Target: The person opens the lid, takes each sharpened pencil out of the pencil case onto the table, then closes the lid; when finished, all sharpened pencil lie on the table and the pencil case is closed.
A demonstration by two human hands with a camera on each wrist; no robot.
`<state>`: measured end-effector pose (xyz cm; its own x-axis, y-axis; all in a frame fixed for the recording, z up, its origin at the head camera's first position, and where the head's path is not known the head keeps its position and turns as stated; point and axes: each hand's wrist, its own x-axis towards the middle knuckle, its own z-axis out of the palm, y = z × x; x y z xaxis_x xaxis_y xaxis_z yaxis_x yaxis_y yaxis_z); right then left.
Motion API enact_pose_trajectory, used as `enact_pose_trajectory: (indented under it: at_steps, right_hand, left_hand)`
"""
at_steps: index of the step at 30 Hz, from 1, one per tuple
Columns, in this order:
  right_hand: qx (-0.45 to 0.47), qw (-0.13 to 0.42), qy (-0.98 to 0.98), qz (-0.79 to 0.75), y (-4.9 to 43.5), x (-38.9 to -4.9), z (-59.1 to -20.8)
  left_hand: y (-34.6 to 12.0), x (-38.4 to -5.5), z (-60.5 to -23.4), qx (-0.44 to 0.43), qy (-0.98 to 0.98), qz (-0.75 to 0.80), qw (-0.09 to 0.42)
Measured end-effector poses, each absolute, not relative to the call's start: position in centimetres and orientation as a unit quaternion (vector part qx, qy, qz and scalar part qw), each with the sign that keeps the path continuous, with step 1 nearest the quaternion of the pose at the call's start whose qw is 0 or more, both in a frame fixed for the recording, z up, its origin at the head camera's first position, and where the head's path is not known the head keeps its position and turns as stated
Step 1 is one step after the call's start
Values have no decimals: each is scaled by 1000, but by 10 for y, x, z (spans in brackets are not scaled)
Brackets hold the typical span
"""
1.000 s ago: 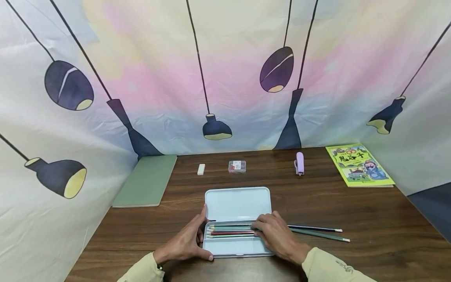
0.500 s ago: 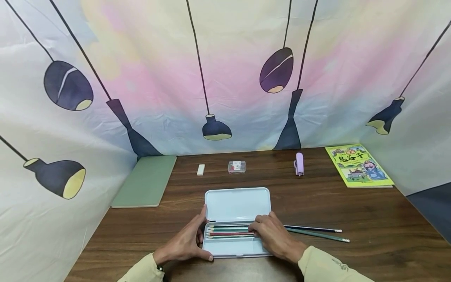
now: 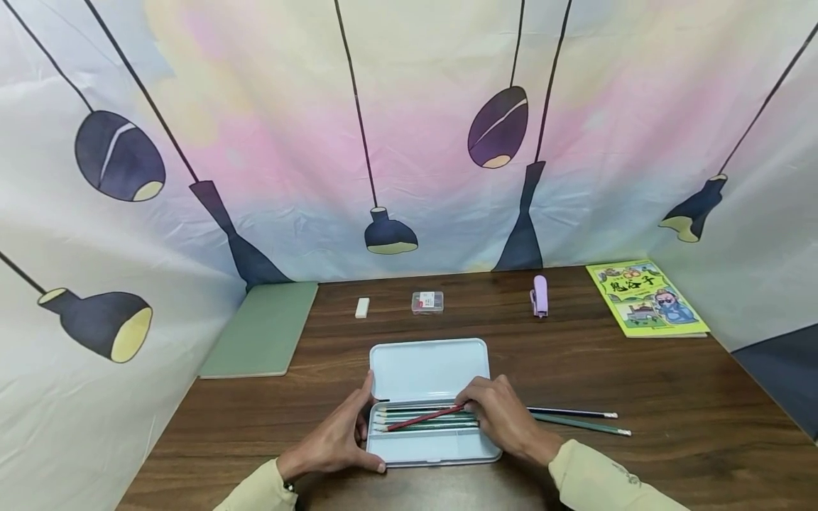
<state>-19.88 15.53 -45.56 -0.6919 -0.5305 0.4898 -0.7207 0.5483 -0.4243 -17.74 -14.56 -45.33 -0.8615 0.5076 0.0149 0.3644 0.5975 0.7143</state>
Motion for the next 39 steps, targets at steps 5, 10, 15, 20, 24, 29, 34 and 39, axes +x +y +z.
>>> enact_pose_trajectory:
  at_steps: [5,10,15,20,24,29,34,39]
  right_hand:
    - [347,146,-855,356,164,-200,-450]
    - [312,157,-864,363,174,-200,-446]
    - [281,182,-869,363,188,-199,-445]
    - [243,188,-884,351,207,-195,-444]
    - [213,199,-895,337,225,-189,-444]
    - [187,215,-900,330,249,-183,-446]
    - [145,208,-910,330,270,-172,-448]
    - [107,207,-916,327,288,-163,-451]
  left_hand:
    - [-145,-178,-453,247,887,377,97]
    - [-145,-179,-453,244,887,380,98]
    - [-146,-178,-453,241,887,382,98]
    - [-146,-178,-452,240,887,381,98]
    - [-146,-178,-452,242,888,378,96]
    - [-146,-178,-453,243,887,380,95]
    - [-146,-177,-454,243,886,382,96]
    - [-146,-177,-453,240,884,389,101]
